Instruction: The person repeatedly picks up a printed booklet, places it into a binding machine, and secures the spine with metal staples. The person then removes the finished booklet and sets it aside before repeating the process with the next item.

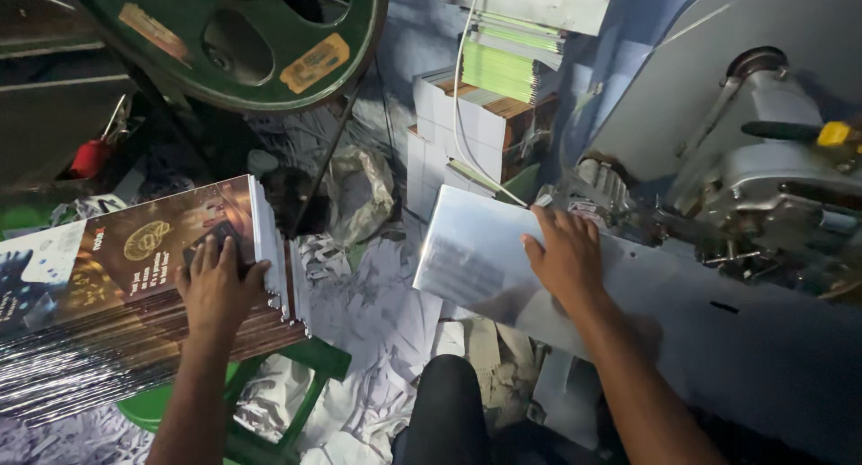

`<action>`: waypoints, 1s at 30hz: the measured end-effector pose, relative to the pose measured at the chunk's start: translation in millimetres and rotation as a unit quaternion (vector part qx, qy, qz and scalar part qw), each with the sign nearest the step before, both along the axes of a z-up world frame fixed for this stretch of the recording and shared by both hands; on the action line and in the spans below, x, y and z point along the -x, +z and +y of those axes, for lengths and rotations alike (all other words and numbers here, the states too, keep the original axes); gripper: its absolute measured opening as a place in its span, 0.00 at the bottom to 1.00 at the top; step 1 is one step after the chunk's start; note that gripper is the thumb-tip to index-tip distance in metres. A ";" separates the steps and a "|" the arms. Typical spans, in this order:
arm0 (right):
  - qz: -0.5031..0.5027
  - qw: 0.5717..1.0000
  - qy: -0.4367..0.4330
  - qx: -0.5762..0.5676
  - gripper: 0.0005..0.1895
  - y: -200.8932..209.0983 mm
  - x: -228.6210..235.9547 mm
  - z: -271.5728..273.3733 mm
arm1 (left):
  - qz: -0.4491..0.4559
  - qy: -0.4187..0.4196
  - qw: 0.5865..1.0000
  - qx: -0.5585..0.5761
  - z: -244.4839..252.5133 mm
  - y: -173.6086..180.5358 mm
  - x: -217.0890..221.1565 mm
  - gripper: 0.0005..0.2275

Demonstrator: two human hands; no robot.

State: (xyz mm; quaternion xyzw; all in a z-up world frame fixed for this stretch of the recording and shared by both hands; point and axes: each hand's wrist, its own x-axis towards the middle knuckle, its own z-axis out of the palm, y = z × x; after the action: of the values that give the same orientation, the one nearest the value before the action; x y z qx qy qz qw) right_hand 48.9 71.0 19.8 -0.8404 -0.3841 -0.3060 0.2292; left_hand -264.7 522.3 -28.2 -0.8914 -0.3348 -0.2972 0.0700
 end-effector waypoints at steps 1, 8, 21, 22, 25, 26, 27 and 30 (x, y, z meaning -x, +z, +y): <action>-0.005 1.000 -0.005 0.001 0.28 -0.9 -1.0 0.6 | 0.020 0.010 1.000 0.000 3.5 0.7 -1.5 0.36; 0.009 1.000 0.011 -0.010 0.28 -0.8 -1.1 0.3 | 0.018 -0.019 0.999 0.037 -2.0 29.0 5.5 0.28; 0.003 1.000 0.008 -0.001 0.28 4.0 4.9 1.1 | -0.041 -0.069 0.995 -0.064 -36.5 22.0 17.3 0.15; 0.002 1.000 0.003 0.004 0.28 3.4 5.7 1.4 | -0.040 -0.071 0.994 -0.075 -41.0 21.9 19.2 0.15; -0.013 1.000 -0.013 0.014 0.30 0.3 7.8 3.5 | -0.076 -0.104 0.990 -0.064 -56.9 23.4 27.6 0.14; -0.026 0.999 -0.021 0.010 0.31 -0.8 8.1 6.7 | -0.080 -0.113 0.988 -0.066 -61.5 24.1 30.3 0.14; -0.039 0.999 -0.030 0.007 0.31 -2.2 8.3 9.9 | -0.084 -0.122 0.987 -0.067 -65.7 24.2 32.3 0.14; -0.023 0.996 0.043 -0.080 0.25 -10.9 20.5 31.8 | -0.055 -0.112 0.987 -0.100 -73.4 21.7 28.3 0.15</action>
State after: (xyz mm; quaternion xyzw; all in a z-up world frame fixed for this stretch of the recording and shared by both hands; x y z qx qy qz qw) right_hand 28.5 102.8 8.9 -0.7950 -0.3994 -0.3444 0.2998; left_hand -293.0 448.9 -6.4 -0.8942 -0.2049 -0.3836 0.1066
